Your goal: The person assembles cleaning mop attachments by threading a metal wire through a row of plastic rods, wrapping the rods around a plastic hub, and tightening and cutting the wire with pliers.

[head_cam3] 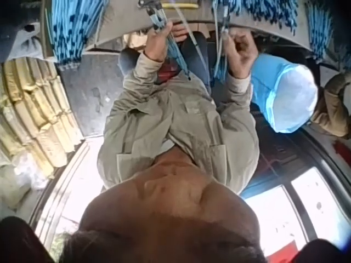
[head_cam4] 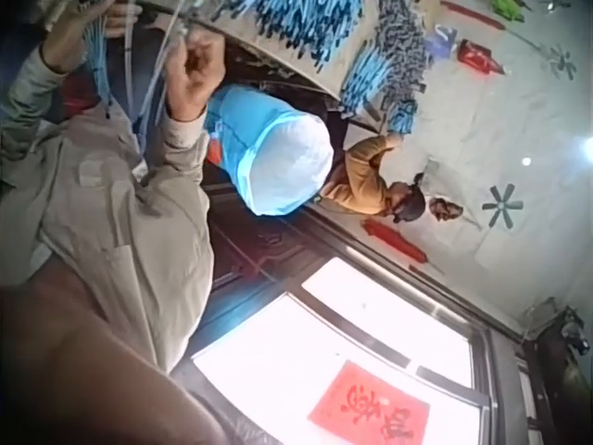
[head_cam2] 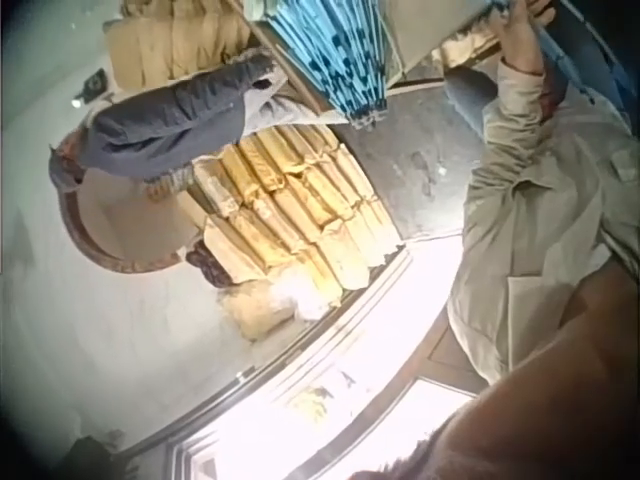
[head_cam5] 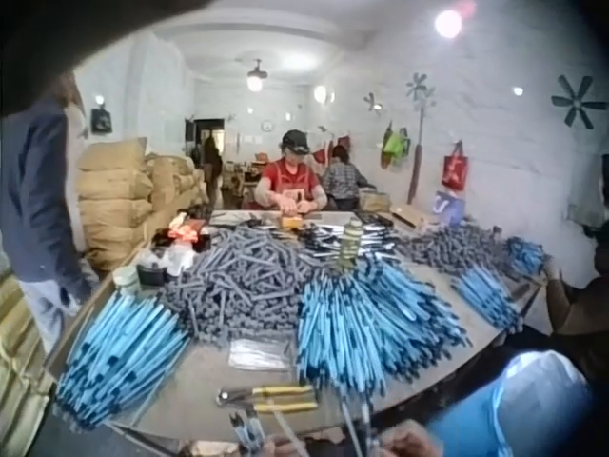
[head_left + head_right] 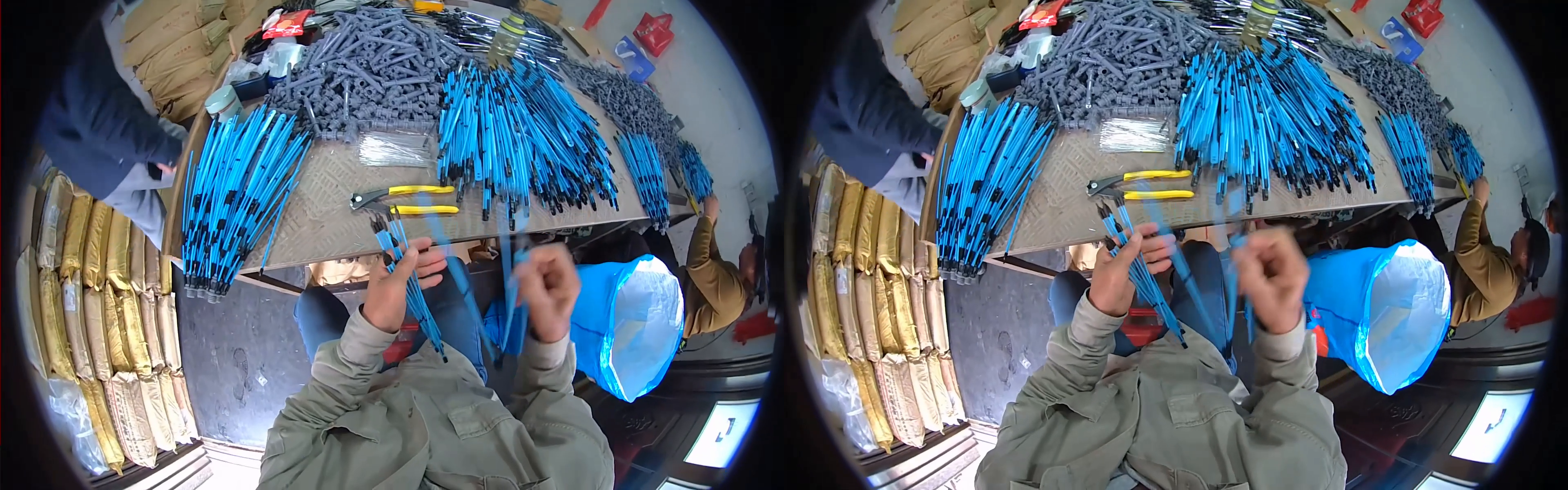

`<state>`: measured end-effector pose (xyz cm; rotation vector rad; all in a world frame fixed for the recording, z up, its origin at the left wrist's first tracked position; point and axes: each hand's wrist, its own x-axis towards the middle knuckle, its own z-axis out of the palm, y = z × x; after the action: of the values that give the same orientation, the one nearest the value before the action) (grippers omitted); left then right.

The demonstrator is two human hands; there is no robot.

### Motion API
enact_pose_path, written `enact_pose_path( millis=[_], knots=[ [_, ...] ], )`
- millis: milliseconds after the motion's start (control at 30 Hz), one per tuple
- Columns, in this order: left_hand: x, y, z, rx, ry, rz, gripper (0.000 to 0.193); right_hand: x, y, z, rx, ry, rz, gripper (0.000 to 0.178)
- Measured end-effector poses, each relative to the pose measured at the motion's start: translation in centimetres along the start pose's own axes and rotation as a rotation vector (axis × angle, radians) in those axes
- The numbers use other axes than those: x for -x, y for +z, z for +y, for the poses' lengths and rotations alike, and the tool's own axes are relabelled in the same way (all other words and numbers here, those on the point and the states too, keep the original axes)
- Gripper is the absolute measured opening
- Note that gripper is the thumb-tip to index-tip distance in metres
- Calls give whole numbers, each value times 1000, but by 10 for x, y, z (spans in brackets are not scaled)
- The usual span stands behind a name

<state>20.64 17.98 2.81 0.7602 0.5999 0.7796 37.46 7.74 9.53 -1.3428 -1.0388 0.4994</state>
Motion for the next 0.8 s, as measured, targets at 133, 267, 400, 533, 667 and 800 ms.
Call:
enact_pose_path(
  millis=[133,267,400,533,667,800],
  knots=[
    [-1,7,14,156,108,33,36,24,17,23,158,-66,-257,10],
    [7,11,24,129,189,128,31,33,37,28,176,-37,-319,12],
    [12,-9,17,-144,303,99,25,8,42,24,204,-160,-584,10],
    [22,-16,27,177,311,152,19,-91,24,42,6,-115,-516,17],
    [39,5,42,74,306,163,15,-222,16,74,988,-200,-87,20],
    [49,3,44,147,235,128,18,-226,36,94,1433,-152,-54,26]
  ],
)
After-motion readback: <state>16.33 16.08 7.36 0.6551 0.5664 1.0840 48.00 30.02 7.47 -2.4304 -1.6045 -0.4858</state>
